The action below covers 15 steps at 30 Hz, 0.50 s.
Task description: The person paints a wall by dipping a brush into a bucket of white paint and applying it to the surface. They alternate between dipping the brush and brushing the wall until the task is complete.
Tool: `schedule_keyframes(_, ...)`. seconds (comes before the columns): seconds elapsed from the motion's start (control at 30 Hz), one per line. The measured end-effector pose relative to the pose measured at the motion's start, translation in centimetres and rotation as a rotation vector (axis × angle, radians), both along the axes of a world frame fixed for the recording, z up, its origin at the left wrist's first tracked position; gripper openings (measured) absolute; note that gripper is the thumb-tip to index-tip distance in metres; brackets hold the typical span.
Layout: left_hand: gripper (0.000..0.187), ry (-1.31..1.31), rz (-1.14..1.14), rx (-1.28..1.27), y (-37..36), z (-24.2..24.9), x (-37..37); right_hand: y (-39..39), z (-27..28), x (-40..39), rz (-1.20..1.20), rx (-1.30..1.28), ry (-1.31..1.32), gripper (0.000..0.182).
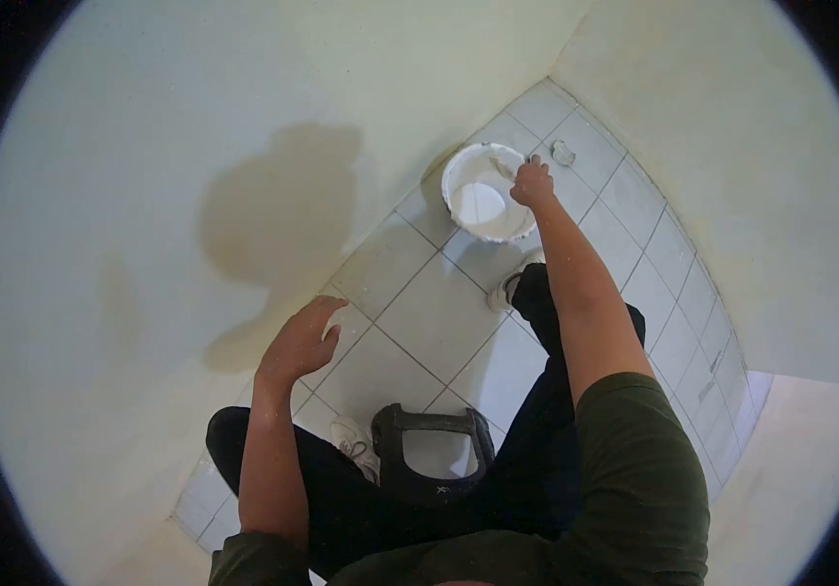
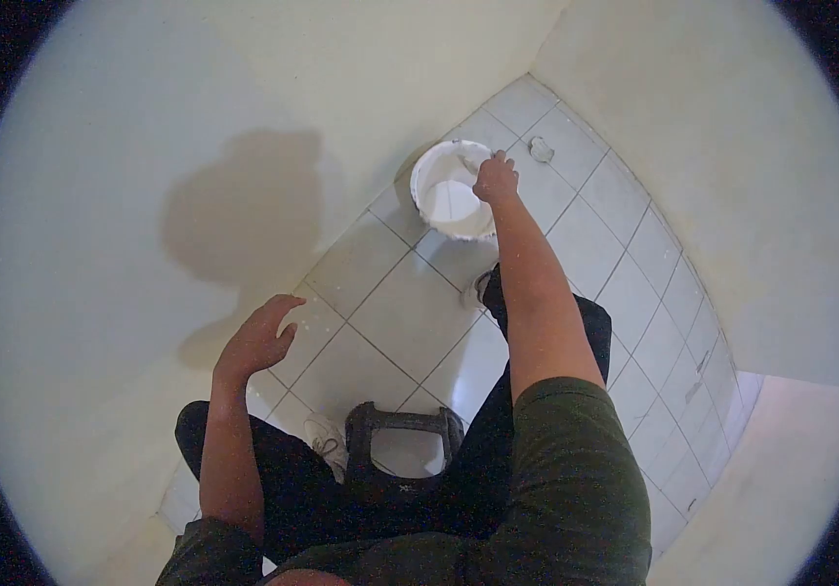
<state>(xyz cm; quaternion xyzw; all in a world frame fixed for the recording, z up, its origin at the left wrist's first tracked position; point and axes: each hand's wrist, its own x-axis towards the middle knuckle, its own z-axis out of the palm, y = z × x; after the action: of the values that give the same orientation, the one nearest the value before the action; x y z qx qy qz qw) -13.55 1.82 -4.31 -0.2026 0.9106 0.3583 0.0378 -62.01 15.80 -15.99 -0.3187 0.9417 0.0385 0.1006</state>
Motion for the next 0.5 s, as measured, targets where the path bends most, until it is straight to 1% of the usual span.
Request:
schedule_keyframes(0.07, 0.039, 0.012, 0.006, 0.011, 0.0, -0.4, 0.1, 0.2, 0.7, 0.5, -0.009, 0.012, 0.023, 0.038)
schedule_keyframes(0.17, 0.038, 0.007, 0.016, 0.047, 0.0, -0.5, -0.2, 1.3, 1.4, 1.3, -0.014, -0.033, -0.036, 0.042)
schedule_keyframes(0.27, 0.038, 0.036, -0.009, 0.045, 0.3, -1.9, 0.3, 2.5, 3.7, 2.9, -0.047, -0.089, -0.097, 0.041)
schedule_keyframes(0.37, 0.039, 0.067, -0.087, 0.064, 1.0, -2.1, 0.4, 4.3, 7.6, 4.3, -0.038, -0.18, -0.145, 0.038)
schedule_keyframes(0.4, 0.039, 0.065, -0.085, 0.084, 1.8, -2.0, 1.0, 5.4, 8.3, 5.6, -0.074, -0.219, -0.157, 0.038)
schedule_keyframes(0.47, 0.039, 0.095, -0.09, 0.095, 2.8, -1.8, 0.3, 6.9, 11.6, 6.7, -0.15, -0.324, -0.146, 0.037)
schedule_keyframes(0.5, 0.04, 0.097, -0.103, 0.115, 3.8, -2.1, 0.2, 7.8, 14.3, 8.2, -0.178, -0.358, -0.191, 0.038)
